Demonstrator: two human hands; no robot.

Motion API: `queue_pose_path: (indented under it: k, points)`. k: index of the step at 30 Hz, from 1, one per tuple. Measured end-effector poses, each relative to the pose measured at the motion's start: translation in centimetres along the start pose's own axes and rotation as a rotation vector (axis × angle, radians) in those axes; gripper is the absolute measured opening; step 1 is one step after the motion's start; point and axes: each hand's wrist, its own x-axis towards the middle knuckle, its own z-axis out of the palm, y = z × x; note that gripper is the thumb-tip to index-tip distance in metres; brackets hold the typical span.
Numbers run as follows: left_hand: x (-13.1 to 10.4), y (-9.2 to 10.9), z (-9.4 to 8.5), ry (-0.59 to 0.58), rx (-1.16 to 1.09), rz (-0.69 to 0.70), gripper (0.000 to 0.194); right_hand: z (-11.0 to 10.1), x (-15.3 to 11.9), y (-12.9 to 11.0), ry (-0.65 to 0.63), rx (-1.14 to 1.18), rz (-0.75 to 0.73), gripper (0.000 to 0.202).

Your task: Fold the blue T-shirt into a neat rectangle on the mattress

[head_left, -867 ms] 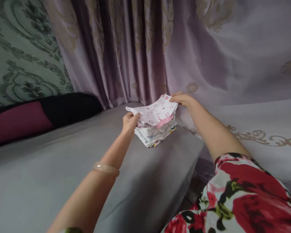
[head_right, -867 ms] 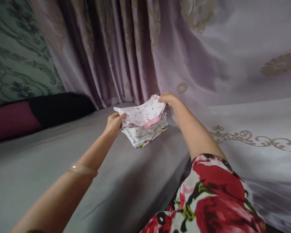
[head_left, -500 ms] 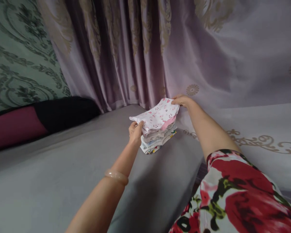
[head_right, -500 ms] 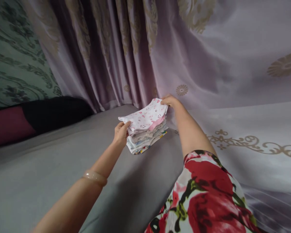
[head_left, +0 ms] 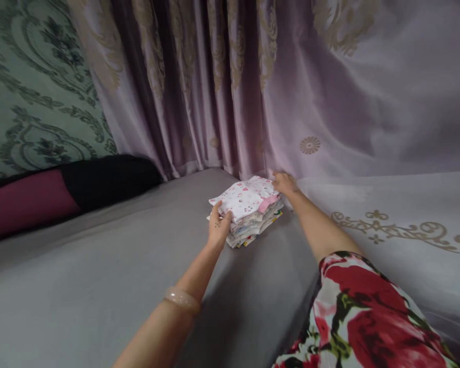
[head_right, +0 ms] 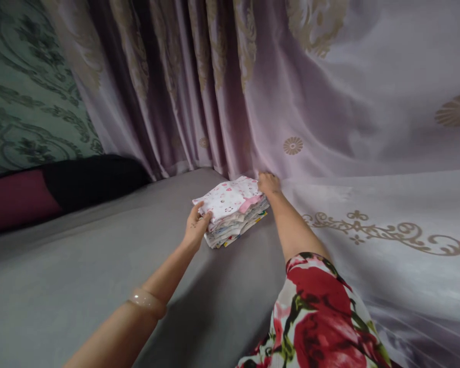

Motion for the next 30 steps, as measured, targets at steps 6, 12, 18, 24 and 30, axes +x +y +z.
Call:
queue_pose_path:
  k: [6, 12, 18, 24, 30]
  points:
    - [-1.2, -0.5, -0.5, -0.023, 0.021, 0.000, 0.044, 1.8, -1.2, -3.4, -0.054, -0.082, -0.079, 0.041]
    - [-2.5, -0.2, -2.3, -0.131, 0.000, -0.045, 0.055, 4.0, -2.7, -4.9, -0.179, -0.059, -0.056, 0.061]
    - [-4.3, -1.3, -9.9, -0.152, 0.177, -0.120, 0.060, 3.4, -3.2, -5.1, -0.216, -0.034, -0.036, 0.058]
    - [-6.5, -1.5, -20.4, -0.077, 0.354, -0.098, 0.055, 2.9, -6.5, -8.6, -0.105, -0.020, -0.248, 0.050]
    - [-8.9, -0.1, -28.5, 0.113, 0.860, -0.134, 0.022, 3.9, -10.2, -14.2, 0.039, 0.036, -0.548, 0.048]
